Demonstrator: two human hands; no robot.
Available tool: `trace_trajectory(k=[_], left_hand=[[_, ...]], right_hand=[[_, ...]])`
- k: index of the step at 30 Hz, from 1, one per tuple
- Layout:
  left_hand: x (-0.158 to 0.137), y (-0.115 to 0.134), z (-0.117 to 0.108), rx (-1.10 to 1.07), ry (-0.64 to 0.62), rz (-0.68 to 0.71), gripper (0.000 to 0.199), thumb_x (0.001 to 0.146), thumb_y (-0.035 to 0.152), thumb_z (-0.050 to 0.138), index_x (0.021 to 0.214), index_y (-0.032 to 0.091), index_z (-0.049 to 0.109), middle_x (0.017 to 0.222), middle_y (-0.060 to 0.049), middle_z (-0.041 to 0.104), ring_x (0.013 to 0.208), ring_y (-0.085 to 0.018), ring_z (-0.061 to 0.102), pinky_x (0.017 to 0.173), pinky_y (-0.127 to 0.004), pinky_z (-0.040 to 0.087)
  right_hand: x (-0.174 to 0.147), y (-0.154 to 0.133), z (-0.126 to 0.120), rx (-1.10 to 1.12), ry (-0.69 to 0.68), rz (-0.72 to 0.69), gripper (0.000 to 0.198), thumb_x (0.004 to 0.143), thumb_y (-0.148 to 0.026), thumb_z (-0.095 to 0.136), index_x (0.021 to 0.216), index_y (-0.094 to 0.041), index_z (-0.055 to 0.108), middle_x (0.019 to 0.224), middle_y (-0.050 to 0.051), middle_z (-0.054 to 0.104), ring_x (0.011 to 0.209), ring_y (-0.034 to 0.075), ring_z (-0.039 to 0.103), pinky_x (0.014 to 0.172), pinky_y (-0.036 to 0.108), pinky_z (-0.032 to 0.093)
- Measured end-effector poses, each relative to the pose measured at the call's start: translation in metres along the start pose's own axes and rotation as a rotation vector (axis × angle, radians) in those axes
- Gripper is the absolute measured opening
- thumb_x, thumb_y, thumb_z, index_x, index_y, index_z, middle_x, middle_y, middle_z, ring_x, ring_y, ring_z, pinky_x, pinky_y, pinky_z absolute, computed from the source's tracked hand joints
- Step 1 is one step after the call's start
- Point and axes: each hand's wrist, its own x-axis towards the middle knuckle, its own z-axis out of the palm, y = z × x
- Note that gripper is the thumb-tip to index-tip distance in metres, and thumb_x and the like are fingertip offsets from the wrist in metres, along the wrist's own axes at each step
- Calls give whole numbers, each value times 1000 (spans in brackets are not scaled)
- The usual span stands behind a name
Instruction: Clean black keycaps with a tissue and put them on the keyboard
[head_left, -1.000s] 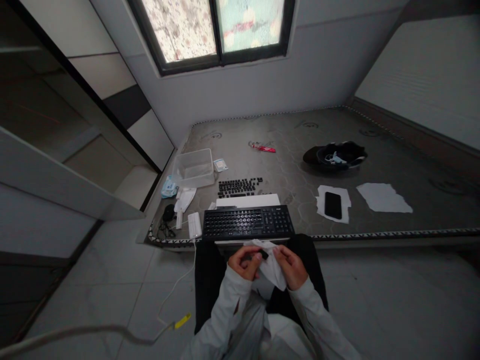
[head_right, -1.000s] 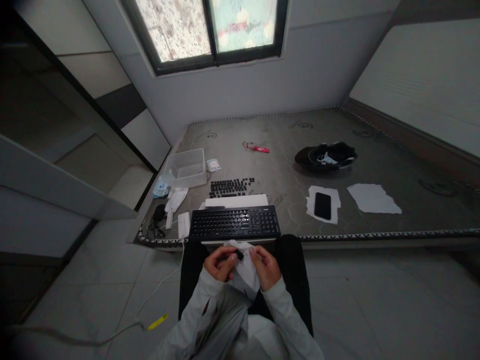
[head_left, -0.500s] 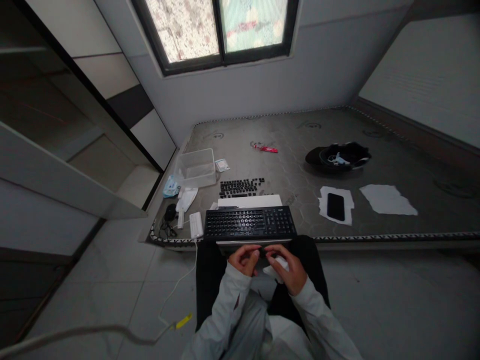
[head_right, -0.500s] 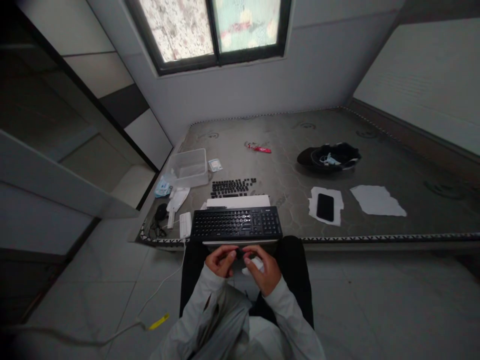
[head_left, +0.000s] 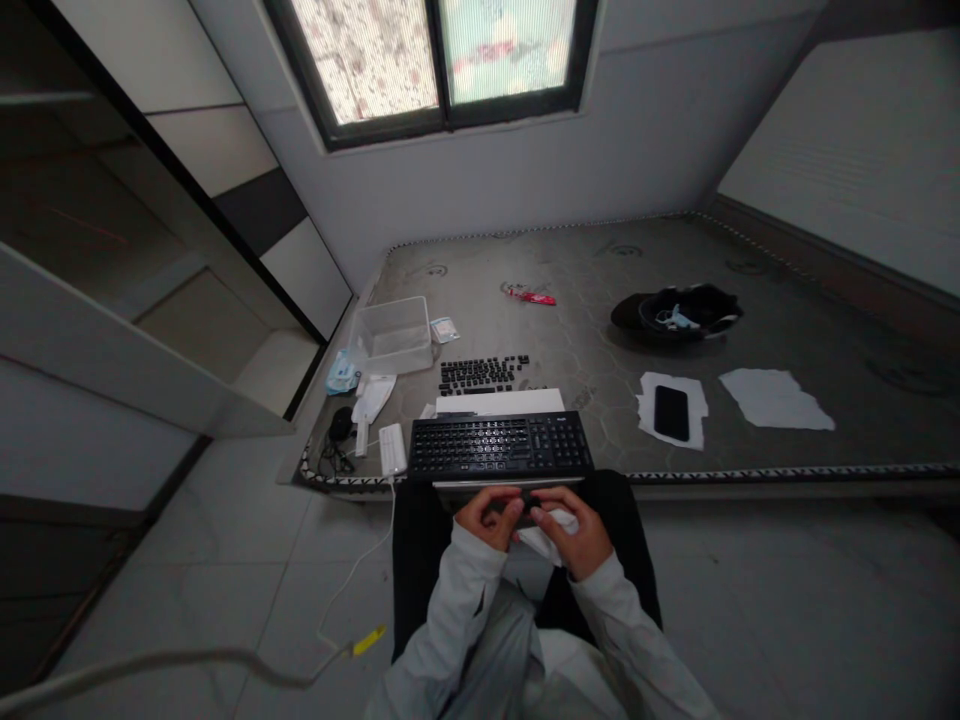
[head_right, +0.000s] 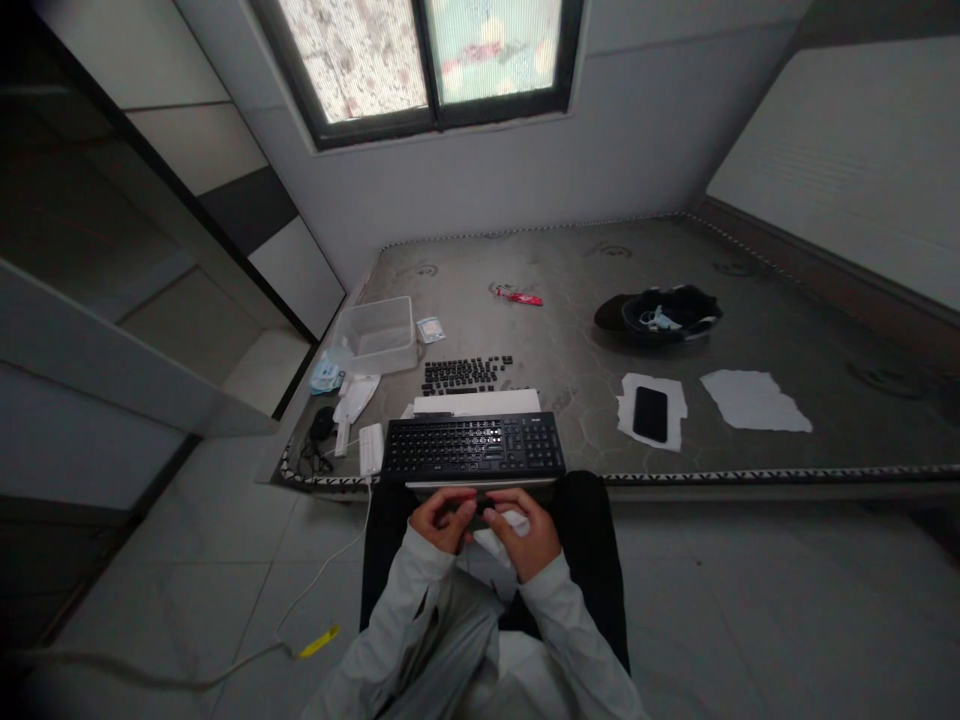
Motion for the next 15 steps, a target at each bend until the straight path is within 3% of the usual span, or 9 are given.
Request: trace_trajectory(k=[4,9,15], left_hand=[[-1,-1,-3,70,-60,-40,40,71,47,68,89,11,73,59,-5,70,37,-7,55,36,-17,38],[1,-4,-5,76,-24,-105,43,71,49,66,92,13,74,44,-1,63,35,-8,52,36,-18,40],[3,-7,-4,98,-6,-78,39,72,46,65,90,13,75,46,-1,64,36,-7,50,36,-18,39]], right_hand=[[-1,-1,-2,10,-17,12,34,71,-43,69,94,-19,65,73,3,73,68,19,68,63,28,52],[3,-2,-7,-55,-88,-66,35,80,-49,59,92,-18,72,90,10,76,86,23,70,80,34,55],[7,8,-9,-101,-95,-53,33,78,-48,62,88,-19,73,87,10,76,83,23,71,75,33,57]])
